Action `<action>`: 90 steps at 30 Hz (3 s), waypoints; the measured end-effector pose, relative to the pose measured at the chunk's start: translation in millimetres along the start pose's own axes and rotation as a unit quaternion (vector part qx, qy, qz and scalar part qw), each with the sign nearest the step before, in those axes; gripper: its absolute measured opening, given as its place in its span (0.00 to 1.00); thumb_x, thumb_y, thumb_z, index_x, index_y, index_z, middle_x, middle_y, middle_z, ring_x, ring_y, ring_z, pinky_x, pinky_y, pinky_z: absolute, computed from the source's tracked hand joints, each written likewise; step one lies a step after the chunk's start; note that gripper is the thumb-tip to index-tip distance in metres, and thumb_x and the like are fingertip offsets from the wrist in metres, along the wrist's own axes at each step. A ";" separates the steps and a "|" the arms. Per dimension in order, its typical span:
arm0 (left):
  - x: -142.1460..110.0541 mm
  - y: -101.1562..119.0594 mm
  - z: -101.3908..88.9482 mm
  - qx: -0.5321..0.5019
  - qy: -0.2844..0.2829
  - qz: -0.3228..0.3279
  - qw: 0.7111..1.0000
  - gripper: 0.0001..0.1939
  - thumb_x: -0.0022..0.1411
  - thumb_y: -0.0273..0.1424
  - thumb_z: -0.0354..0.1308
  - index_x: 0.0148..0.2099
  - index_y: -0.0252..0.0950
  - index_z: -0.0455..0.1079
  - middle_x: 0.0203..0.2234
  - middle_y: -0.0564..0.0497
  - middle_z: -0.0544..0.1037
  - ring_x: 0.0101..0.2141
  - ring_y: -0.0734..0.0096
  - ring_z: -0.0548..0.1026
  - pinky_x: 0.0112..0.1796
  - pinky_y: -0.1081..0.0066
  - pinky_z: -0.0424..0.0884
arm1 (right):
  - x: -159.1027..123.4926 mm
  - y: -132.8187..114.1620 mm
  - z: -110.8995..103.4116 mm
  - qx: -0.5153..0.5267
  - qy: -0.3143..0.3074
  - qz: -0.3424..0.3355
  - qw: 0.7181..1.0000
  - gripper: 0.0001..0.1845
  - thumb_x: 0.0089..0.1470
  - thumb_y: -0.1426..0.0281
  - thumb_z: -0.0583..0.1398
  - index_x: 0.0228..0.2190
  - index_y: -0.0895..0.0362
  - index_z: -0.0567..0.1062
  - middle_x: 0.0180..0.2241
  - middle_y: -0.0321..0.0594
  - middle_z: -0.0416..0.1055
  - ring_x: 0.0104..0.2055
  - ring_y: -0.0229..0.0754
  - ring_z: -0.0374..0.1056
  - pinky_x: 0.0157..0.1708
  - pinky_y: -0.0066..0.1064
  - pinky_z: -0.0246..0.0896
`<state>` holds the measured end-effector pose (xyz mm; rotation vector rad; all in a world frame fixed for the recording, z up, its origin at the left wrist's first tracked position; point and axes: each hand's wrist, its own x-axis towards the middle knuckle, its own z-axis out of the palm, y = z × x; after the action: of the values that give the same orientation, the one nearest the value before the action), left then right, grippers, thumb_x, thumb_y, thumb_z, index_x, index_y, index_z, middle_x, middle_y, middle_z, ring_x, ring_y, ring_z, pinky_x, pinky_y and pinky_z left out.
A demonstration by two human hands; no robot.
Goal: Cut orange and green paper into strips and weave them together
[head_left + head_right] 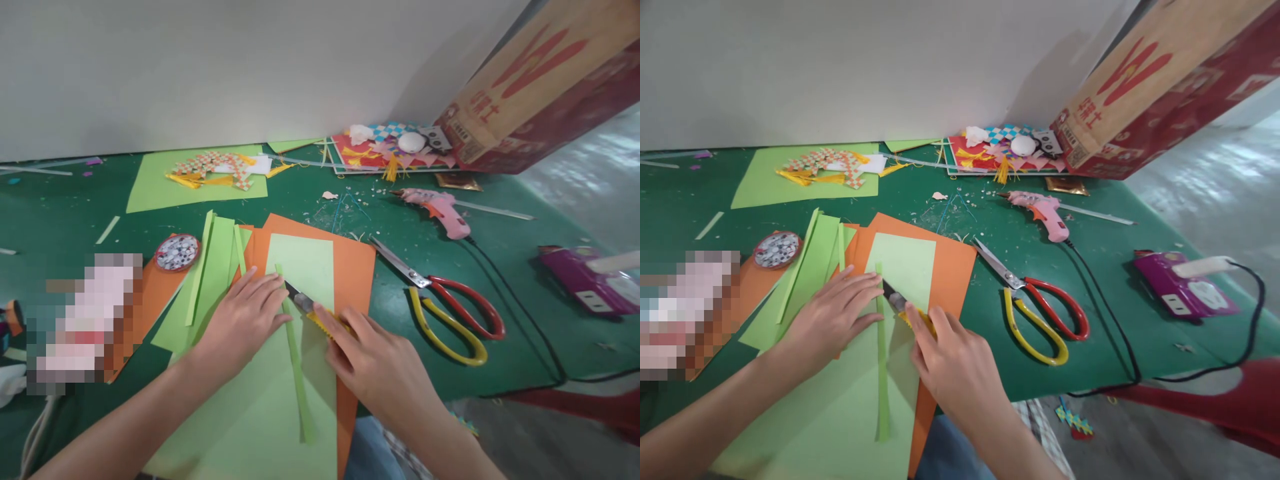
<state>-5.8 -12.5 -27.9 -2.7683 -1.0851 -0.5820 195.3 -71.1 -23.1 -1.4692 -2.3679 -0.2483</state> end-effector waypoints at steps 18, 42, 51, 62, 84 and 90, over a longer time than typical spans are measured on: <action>-2.0 -4.4 5.0 -0.001 -0.010 -0.033 0.999 0.19 0.64 0.43 0.48 0.47 0.33 0.66 0.50 0.39 0.73 0.50 0.58 0.72 0.51 0.57 0.68 | 17.4 4.1 7.0 -0.016 -0.002 0.020 1.000 0.21 0.52 0.76 0.51 0.46 0.57 0.74 0.27 0.38 0.71 0.24 0.34 0.68 0.18 0.27 0.49; -1.2 -4.5 -0.4 0.000 -0.023 -0.026 0.999 0.18 0.64 0.41 0.49 0.46 0.31 0.66 0.49 0.38 0.74 0.50 0.58 0.73 0.50 0.57 0.70 | 20.8 19.6 14.8 -0.060 0.018 0.062 0.996 0.19 0.55 0.74 0.52 0.47 0.58 0.74 0.27 0.40 0.69 0.27 0.37 0.66 0.18 0.27 0.49; 2.8 -13.3 -17.1 0.011 0.078 -0.100 0.992 0.09 0.66 0.30 0.47 0.41 0.35 0.68 0.42 0.45 0.78 0.43 0.63 0.76 0.46 0.61 0.70 | 4.2 9.4 -2.0 0.016 0.091 0.014 0.996 0.16 0.58 0.71 0.53 0.46 0.62 0.73 0.40 0.50 0.72 0.47 0.49 0.64 0.43 0.40 0.62; -1.7 -29.3 -20.5 0.014 0.020 -0.238 0.971 0.08 0.63 0.32 0.52 0.43 0.36 0.67 0.29 0.48 0.77 0.34 0.62 0.74 0.37 0.64 0.69 | -6.8 -29.5 8.5 0.112 -0.016 -0.086 0.990 0.21 0.60 0.66 0.52 0.52 0.59 0.69 0.54 0.46 0.66 0.59 0.49 0.58 0.55 0.48 0.57; 4.9 -19.8 -28.9 -0.102 -0.063 -0.334 0.935 0.21 0.55 0.22 0.47 0.52 0.35 0.63 0.26 0.52 0.73 0.29 0.67 0.72 0.30 0.69 0.68 | 47.6 -8.8 26.0 0.200 0.153 0.081 0.964 0.18 0.59 0.72 0.50 0.48 0.58 0.70 0.42 0.47 0.74 0.45 0.45 0.70 0.44 0.40 0.68; 6.0 -24.2 -32.3 -0.195 -0.024 -0.357 0.913 0.18 0.56 0.26 0.48 0.50 0.38 0.64 0.27 0.54 0.74 0.30 0.69 0.73 0.34 0.69 0.69 | 50.2 -11.4 26.5 0.200 0.152 0.054 0.966 0.17 0.58 0.74 0.50 0.46 0.60 0.72 0.38 0.48 0.74 0.42 0.46 0.69 0.42 0.40 0.67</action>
<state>-28.1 1.5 3.4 -2.6146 -2.2365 -0.8811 159.5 -25.9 -28.4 -1.2585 -1.9459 0.0334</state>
